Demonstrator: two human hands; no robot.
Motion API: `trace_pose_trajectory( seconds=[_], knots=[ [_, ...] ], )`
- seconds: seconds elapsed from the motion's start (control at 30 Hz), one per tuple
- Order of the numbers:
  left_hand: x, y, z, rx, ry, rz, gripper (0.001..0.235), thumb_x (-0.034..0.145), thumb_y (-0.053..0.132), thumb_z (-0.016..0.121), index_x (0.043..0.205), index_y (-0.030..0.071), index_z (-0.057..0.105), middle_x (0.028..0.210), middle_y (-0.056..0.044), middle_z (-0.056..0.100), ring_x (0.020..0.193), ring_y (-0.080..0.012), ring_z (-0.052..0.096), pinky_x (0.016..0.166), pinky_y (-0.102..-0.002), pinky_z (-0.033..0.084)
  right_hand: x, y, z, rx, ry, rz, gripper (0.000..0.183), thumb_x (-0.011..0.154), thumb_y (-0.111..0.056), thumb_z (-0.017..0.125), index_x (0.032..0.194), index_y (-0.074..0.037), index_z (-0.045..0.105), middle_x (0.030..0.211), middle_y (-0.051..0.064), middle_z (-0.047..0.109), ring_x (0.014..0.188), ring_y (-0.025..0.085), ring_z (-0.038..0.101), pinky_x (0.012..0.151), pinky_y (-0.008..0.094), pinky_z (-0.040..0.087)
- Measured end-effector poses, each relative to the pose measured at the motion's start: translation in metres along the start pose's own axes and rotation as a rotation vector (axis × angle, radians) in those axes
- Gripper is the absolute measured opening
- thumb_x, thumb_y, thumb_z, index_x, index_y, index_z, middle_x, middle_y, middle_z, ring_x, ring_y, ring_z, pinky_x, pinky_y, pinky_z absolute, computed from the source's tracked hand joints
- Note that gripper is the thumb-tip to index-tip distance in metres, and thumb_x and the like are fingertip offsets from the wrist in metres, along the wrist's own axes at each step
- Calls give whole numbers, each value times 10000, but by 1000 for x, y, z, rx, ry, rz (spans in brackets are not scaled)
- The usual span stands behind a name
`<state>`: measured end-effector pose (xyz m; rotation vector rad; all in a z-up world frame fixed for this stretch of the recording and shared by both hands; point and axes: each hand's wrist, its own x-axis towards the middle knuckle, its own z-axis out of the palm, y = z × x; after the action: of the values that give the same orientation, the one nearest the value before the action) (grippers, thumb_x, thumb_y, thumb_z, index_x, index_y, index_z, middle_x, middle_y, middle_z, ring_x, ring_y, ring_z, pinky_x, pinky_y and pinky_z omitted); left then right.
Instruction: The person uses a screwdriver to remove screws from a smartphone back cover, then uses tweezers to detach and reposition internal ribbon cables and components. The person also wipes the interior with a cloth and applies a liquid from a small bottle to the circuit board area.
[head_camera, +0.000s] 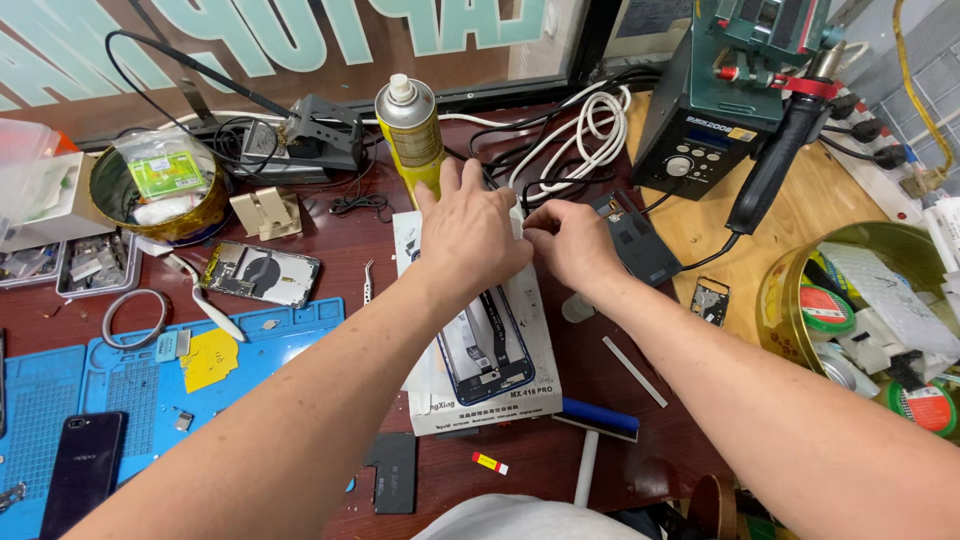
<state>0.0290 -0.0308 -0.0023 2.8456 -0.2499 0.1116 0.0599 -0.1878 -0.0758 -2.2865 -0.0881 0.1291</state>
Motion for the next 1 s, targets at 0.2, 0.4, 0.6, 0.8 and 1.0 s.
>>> trace_pose_trajectory(
  seconds=[0.2, 0.4, 0.6, 0.8, 1.0],
  knots=[
    [-1, -7, 6, -73, -8, -21, 431, 653, 296, 810, 1044, 118, 778, 1204, -181, 572, 1296, -390, 420, 1057, -665, 323, 9, 0, -11, -37, -29, -79, 149, 839, -174, 760, 972, -109, 774, 861, 67, 784, 760, 216, 756, 730, 352, 575],
    [-4, -14, 12, -155, 37, -51, 451, 686, 230, 767, 1127, 134, 763, 1192, -153, 624, 1239, -346, 506, 1043, -611, 376, 15, -2, -3, -131, -78, -239, 157, 810, -144, 763, 961, -102, 774, 912, 92, 771, 849, 262, 748, 767, 380, 575],
    [-4, -19, 11, -171, 48, -22, 450, 738, 271, 751, 1160, 117, 742, 1154, -170, 680, 1162, -361, 570, 994, -577, 408, 12, -1, 6, -236, -146, -216, 229, 808, -153, 766, 1034, -114, 770, 936, 124, 762, 900, 302, 737, 803, 404, 572],
    [-5, -19, 10, -185, 74, -31, 303, 900, 317, 686, 1093, 93, 753, 1119, -176, 702, 1152, -372, 590, 996, -565, 424, 10, -6, 2, -235, -204, -202, 221, 804, -171, 762, 1016, -110, 781, 942, 110, 776, 888, 272, 755, 810, 384, 583],
    [-9, -27, -7, -325, 164, -105, 292, 842, 177, 669, 1103, 77, 753, 1069, -200, 728, 1075, -381, 656, 952, -491, 493, 9, -4, 0, -241, -231, -206, 252, 781, -160, 767, 1029, -118, 783, 949, 120, 777, 891, 266, 755, 822, 376, 582]
  ],
)
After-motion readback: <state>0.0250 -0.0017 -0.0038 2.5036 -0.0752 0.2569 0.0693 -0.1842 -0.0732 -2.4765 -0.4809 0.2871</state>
